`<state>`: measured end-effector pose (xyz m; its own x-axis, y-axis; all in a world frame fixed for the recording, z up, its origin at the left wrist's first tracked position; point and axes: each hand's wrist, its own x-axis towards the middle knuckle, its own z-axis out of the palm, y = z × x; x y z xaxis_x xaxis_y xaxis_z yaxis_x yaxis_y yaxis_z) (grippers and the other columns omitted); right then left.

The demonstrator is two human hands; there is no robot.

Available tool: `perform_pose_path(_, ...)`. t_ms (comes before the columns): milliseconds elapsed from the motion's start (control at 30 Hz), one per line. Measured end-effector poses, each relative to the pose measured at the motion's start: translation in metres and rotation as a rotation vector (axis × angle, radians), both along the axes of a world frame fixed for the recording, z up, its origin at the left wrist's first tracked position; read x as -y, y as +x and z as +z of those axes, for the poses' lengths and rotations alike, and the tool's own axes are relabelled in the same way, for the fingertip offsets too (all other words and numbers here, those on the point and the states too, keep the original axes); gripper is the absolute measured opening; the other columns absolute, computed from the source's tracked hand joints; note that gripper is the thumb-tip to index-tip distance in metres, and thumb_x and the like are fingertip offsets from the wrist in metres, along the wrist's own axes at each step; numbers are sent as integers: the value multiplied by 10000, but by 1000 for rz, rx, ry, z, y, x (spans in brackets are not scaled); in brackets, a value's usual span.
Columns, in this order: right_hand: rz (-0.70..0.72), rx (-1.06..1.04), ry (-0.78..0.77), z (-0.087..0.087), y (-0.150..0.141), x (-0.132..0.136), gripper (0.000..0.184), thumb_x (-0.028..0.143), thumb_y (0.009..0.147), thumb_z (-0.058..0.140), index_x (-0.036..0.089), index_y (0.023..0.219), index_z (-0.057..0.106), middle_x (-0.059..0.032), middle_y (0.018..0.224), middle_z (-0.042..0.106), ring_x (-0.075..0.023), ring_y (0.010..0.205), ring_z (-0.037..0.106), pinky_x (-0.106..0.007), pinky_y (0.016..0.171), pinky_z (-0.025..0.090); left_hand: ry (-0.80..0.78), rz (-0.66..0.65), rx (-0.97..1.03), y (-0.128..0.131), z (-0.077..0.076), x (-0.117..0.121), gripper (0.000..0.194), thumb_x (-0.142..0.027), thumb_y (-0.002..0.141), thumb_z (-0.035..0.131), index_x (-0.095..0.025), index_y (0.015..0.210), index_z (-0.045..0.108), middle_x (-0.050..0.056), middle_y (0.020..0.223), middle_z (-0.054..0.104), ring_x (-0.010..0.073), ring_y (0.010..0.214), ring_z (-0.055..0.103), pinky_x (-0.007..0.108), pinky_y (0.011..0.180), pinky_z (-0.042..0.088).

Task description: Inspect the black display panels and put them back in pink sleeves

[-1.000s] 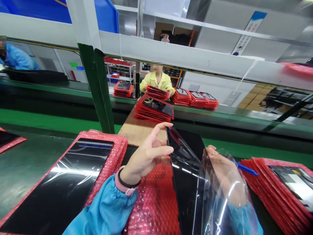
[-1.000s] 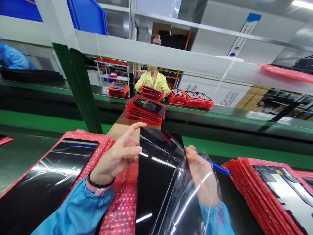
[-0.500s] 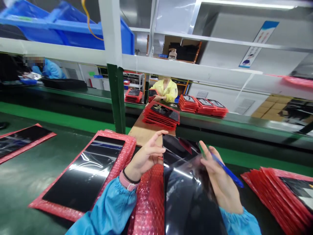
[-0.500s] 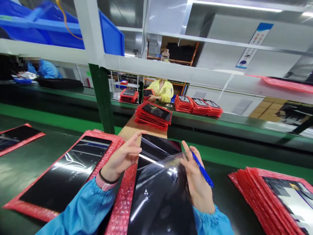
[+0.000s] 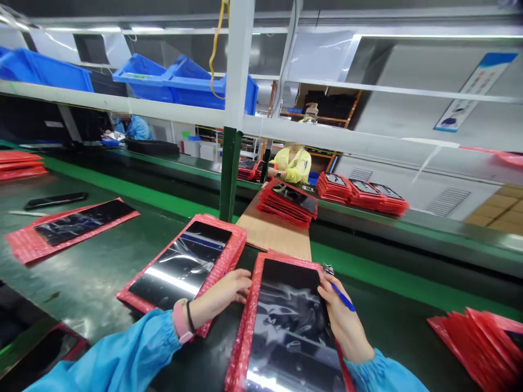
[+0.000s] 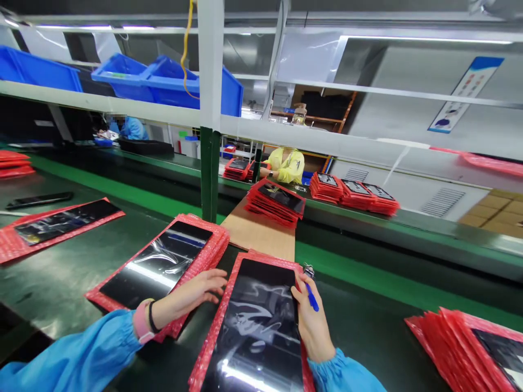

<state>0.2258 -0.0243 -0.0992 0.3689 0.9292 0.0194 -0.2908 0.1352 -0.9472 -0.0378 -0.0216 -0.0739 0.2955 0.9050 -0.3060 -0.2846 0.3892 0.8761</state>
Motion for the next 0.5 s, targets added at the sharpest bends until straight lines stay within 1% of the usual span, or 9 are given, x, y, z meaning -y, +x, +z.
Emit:
perform_pose_path(100, 4, 58, 41, -3, -5, 5, 381, 283, 585, 806, 245, 922, 633, -43, 1093, 714, -265, 1224, 562, -405, 1042, 394, -57, -130, -63, -2, 0, 6, 250, -202, 618, 758, -128, 787, 590, 16, 651, 601, 137, 589, 567, 306, 656, 435)
perform_pose_path(200, -7, 111, 84, -3, -11, 8, 422, 297, 602, 811, 244, 974, 618, -42, 1189, 668, -261, 1280, 510, -414, 1087, 336, -75, -173, -136, 4, -1, 2, 317, -230, 576, 787, -161, 775, 550, -39, 611, 555, 112, 556, 534, 299, 643, 431)
perform_pose_path(300, -32, 154, 115, -4, -15, 10, 424, 311, 618, 801, 240, 986, 603, -35, 1182, 655, -259, 1241, 541, -427, 1103, 315, -97, -219, -195, 10, 2, -6, 385, -254, 523, 819, -183, 727, 501, -54, 600, 532, 111, 541, 518, 287, 594, 404)
perform_pose_path(367, -49, 168, 121, -6, -16, 10, 413, 316, 621, 799, 234, 973, 600, -36, 1146, 662, -266, 1223, 553, -438, 1112, 301, -77, -231, -200, 14, 11, -10, 386, -251, 524, 820, -188, 706, 485, -61, 592, 514, 106, 551, 505, 258, 566, 371)
perform_pose_path(500, -72, 151, 113, -9, -13, 11, 424, 338, 646, 782, 237, 1009, 586, -48, 1147, 669, -283, 1238, 543, -465, 1110, 313, 29, -235, -89, 24, 42, -6, 337, -254, 607, 794, -197, 758, 498, -87, 602, 475, 68, 540, 457, 201, 532, 318)
